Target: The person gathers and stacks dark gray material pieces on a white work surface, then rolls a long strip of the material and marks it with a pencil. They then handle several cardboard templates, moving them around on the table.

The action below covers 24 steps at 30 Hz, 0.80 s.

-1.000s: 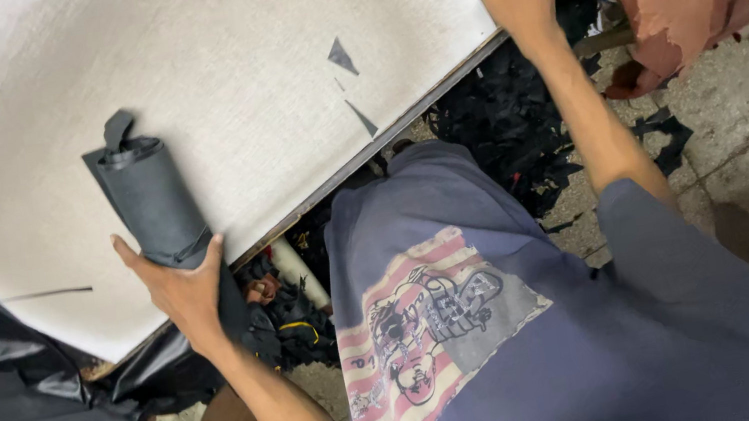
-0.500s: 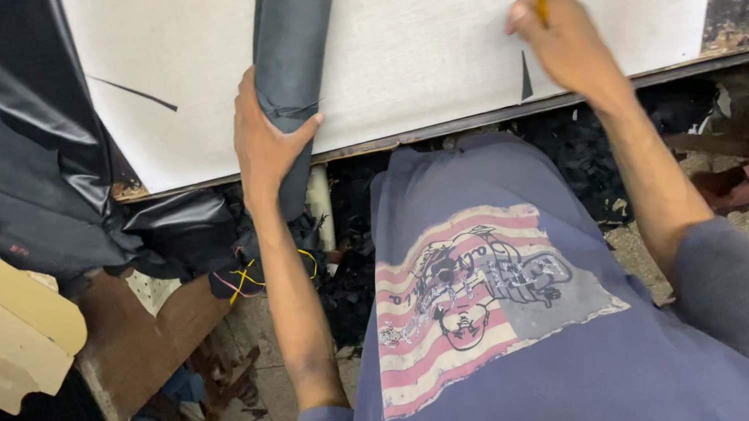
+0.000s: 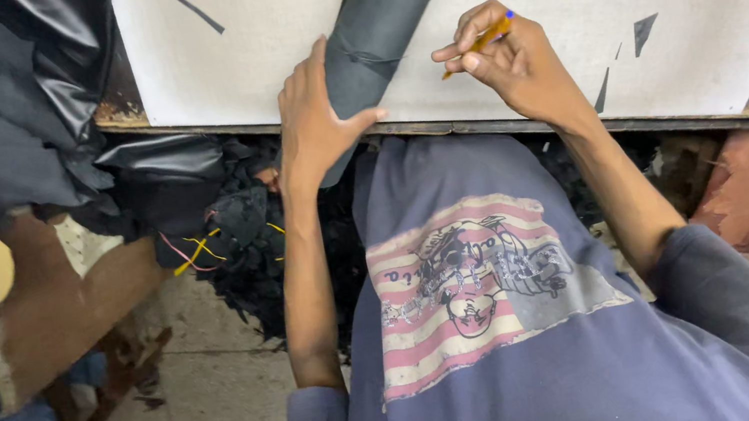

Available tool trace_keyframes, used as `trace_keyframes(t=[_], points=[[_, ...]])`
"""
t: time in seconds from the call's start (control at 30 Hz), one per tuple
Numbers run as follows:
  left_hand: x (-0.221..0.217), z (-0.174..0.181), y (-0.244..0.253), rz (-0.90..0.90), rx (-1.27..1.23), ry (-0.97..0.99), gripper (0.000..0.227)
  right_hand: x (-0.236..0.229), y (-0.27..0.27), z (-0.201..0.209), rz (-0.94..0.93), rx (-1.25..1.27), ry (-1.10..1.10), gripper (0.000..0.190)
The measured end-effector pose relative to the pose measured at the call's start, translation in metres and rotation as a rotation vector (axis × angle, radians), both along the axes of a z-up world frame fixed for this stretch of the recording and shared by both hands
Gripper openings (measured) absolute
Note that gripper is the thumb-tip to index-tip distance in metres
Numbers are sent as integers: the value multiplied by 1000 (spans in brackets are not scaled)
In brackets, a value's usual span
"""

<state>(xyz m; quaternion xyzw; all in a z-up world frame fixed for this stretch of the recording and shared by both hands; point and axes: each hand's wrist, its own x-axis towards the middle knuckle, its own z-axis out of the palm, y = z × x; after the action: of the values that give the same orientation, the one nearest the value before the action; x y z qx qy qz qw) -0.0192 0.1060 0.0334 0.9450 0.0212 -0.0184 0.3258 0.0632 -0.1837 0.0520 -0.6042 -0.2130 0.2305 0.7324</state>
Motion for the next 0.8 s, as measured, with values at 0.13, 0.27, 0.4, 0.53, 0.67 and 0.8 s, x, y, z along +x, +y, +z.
trace_keyframes(t=[0.13, 0.27, 0.4, 0.53, 0.67, 0.8], points=[[-29, 0, -6, 28, 16, 15, 125, -13, 8, 10, -86, 1, 63, 21], [-39, -7, 3, 58, -77, -5, 119, -18, 12, 30, -233, -163, 42, 71], [-43, -12, 16, 89, -148, 7, 113, -19, 23, 30, -224, -167, -71, 77], [-45, -18, 16, 102, -130, 29, 103, -17, 18, 15, -236, -185, -85, 67], [-37, -13, 38, 170, 128, -117, 79, -13, 17, 9, -307, -214, -55, 65], [-29, 3, 53, 442, 253, -112, 53, -19, 22, 13, -314, -224, -47, 66]])
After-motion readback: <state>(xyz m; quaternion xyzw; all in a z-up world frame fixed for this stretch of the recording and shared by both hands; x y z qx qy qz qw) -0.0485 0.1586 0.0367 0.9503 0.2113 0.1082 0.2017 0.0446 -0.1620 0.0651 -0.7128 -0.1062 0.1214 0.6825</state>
